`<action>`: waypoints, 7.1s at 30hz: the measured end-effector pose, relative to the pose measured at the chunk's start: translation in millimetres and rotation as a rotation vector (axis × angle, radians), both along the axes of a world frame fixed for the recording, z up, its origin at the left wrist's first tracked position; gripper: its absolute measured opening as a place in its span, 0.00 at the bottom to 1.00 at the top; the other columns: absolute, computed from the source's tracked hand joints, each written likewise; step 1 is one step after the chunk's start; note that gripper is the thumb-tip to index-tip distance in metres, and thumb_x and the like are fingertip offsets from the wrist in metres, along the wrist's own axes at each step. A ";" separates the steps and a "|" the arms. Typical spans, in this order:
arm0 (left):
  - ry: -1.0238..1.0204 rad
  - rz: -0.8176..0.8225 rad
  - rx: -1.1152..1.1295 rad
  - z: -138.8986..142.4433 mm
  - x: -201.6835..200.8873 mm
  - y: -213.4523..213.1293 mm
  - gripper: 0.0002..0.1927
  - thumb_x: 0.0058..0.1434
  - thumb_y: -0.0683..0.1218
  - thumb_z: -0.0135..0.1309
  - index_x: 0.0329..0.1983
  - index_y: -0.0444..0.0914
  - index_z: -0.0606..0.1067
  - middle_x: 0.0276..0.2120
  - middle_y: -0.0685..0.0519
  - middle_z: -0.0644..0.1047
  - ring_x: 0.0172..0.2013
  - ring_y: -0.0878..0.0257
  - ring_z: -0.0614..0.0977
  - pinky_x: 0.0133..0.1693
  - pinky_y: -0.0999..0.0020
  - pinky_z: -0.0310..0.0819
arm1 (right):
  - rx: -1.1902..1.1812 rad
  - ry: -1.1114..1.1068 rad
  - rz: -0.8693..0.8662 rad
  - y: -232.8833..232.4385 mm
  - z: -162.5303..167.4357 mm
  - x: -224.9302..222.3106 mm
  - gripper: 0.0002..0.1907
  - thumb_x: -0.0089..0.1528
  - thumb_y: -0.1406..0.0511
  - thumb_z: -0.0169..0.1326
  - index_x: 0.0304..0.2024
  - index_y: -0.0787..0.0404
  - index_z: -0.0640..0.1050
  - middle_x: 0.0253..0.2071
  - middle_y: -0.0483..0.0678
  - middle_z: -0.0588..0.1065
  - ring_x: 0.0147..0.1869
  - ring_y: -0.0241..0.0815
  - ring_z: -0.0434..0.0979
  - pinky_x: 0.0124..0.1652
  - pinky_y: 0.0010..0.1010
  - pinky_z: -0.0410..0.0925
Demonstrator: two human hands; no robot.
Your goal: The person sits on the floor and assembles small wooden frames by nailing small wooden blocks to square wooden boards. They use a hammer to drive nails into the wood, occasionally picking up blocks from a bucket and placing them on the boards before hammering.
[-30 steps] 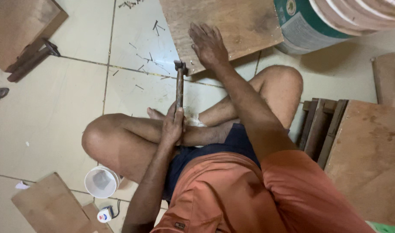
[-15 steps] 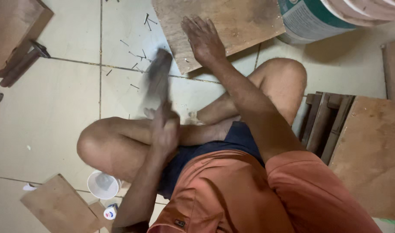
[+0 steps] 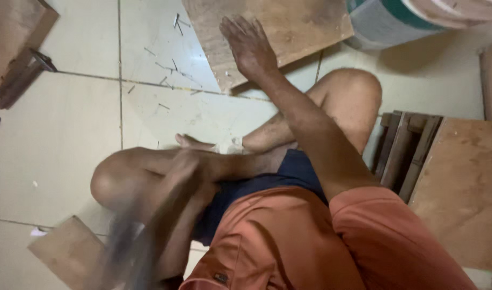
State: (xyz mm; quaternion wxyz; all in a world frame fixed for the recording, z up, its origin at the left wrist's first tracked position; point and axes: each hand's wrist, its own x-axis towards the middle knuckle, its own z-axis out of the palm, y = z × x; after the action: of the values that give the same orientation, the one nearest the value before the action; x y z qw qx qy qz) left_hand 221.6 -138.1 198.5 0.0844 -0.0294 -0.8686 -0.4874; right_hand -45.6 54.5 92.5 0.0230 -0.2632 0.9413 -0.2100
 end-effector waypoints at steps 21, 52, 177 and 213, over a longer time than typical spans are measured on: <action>-0.423 0.101 0.101 -33.4 -17.7 23.6 0.17 0.74 0.52 0.41 0.45 0.35 0.73 0.31 0.44 0.75 0.33 0.54 0.77 0.39 0.56 0.73 | 0.066 -0.076 -0.057 -6.4 17.1 -0.1 0.31 0.69 0.71 0.31 0.75 0.52 0.61 0.79 0.41 0.55 0.82 0.43 0.50 0.76 0.45 0.37; -0.560 0.101 0.167 -76.0 -15.0 34.0 0.26 0.76 0.62 0.37 0.49 0.36 0.73 0.35 0.47 0.76 0.40 0.49 0.77 0.53 0.44 0.68 | -0.068 -0.120 -0.057 -0.3 24.5 -2.3 0.26 0.74 0.61 0.26 0.73 0.52 0.64 0.76 0.46 0.59 0.80 0.45 0.51 0.76 0.47 0.40; -0.282 0.203 -0.716 59.9 -61.7 -112.0 0.16 0.63 0.56 0.52 0.37 0.43 0.84 0.37 0.47 0.81 0.41 0.51 0.82 0.40 0.51 0.72 | -1.984 -0.833 -0.643 29.2 125.3 7.2 0.23 0.58 0.57 0.70 0.53 0.54 0.78 0.49 0.40 0.77 0.51 0.41 0.76 0.59 0.41 0.72; -0.175 0.126 0.384 37.3 -158.3 -16.1 0.30 0.64 0.47 0.63 0.69 0.40 0.69 0.35 0.51 0.81 0.33 0.61 0.82 0.36 0.66 0.78 | -1.892 -0.595 -0.630 1.4 149.3 27.8 0.22 0.60 0.56 0.66 0.50 0.62 0.77 0.45 0.48 0.77 0.44 0.45 0.78 0.45 0.45 0.76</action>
State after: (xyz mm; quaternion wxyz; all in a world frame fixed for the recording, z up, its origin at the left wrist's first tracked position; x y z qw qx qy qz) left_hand 63.3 -154.2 235.8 0.0430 0.0841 -0.7640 -0.6383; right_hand -17.7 56.0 241.8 -0.0174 0.1464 0.3745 -0.9155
